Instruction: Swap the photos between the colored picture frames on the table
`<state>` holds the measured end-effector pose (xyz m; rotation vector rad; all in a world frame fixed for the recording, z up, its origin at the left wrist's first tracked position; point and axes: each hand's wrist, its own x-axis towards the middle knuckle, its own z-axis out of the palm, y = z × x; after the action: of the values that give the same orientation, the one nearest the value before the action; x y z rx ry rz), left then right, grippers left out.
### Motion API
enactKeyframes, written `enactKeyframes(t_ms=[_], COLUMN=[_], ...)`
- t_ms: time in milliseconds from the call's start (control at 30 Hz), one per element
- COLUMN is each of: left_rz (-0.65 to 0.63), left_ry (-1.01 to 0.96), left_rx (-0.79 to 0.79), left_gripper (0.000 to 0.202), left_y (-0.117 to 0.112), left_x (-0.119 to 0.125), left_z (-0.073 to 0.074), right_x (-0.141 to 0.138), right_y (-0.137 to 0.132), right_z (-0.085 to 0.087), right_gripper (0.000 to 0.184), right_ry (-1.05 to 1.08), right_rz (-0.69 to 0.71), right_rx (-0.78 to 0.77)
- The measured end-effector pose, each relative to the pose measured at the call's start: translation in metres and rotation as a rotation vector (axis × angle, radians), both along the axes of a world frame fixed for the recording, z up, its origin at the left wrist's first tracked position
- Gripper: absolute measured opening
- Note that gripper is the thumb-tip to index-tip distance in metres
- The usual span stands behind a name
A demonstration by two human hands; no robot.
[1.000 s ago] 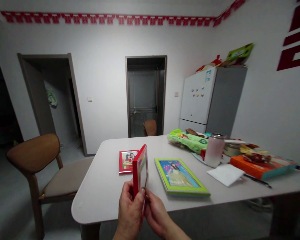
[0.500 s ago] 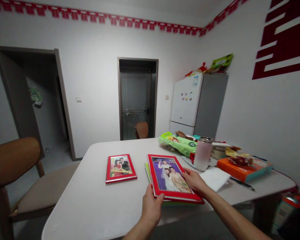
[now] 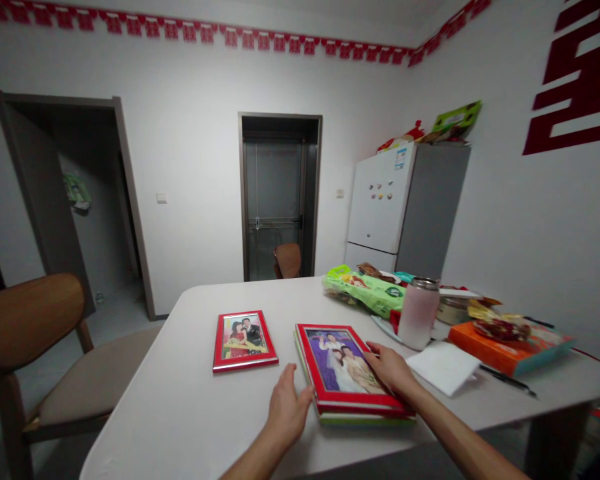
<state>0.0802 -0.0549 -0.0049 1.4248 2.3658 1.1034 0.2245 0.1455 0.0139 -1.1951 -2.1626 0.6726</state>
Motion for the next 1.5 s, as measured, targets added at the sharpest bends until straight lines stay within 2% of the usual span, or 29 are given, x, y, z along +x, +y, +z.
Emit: enactKeyframes(t_ms=[100,200,300,400,533,600,667,767,833,967,1067,1167,1267,1400,1500], left_rz=[0.056,0.052,0.023,-0.003,-0.053,-0.071,-0.066,-0.082,-0.117,-0.084,0.016,0.150,0.234,0.265,0.288], left_ry=[0.116,0.197,0.263,0.303,0.374,0.421,0.484,0.609,0.660,0.627,0.458,0.184,-0.048,-0.247,-0.299], left_rx=[-0.066,-0.136,-0.171,-0.191,-0.202,-0.214,-0.216,-0.190,-0.166,-0.007,0.244,0.444,0.493,0.474,0.381], left_gripper=[0.056,0.056,0.050,0.055,0.080,0.084,0.066,0.022,0.012,0.013,0.017,0.033,0.045,0.051,0.053], left_y=[-0.007,-0.019,-0.038,-0.069,-0.119,-0.137,-0.146,-0.148,-0.146,-0.151,-0.159,-0.165,-0.170,-0.180,-0.188], left_x=[-0.045,-0.078,-0.081,-0.062,-0.033,-0.023,-0.017,-0.009,-0.003,0.003,0.001,-0.005,-0.011,-0.014,-0.012], left_z=[0.001,0.003,0.005,0.003,-0.004,-0.007,-0.008,-0.004,0.003,0.032,0.056,0.066,0.053,0.017,-0.006], right_x=[-0.013,-0.034,-0.053,-0.066,-0.074,-0.074,-0.072,-0.067,-0.064,-0.060,-0.062,-0.067,-0.072,-0.072,-0.069], right_y=[-0.032,-0.085,-0.137,-0.166,-0.176,-0.178,-0.183,-0.189,-0.191,-0.196,-0.205,-0.218,-0.226,-0.227,-0.225], right_z=[0.007,0.010,0.004,-0.011,-0.034,-0.041,-0.044,-0.041,-0.036,-0.021,-0.012,-0.011,-0.016,-0.022,-0.023], right_gripper=[0.040,0.038,0.036,0.039,0.046,0.048,0.049,0.047,0.045,0.046,0.048,0.047,0.045,0.042,0.038], right_ry=[0.029,0.073,0.059,0.016,-0.132,-0.179,-0.171,-0.058,0.049,0.272,0.387,0.398,0.331,0.094,-0.040], right_rz=[0.067,0.288,0.527,0.608,0.513,0.482,0.479,0.523,0.540,0.454,0.446,0.538,0.624,0.665,0.668], right_rx=[0.131,0.247,0.225,0.211,0.185,0.166,0.148,0.121,0.105,0.005,-0.071,-0.092,-0.054,0.037,0.117])
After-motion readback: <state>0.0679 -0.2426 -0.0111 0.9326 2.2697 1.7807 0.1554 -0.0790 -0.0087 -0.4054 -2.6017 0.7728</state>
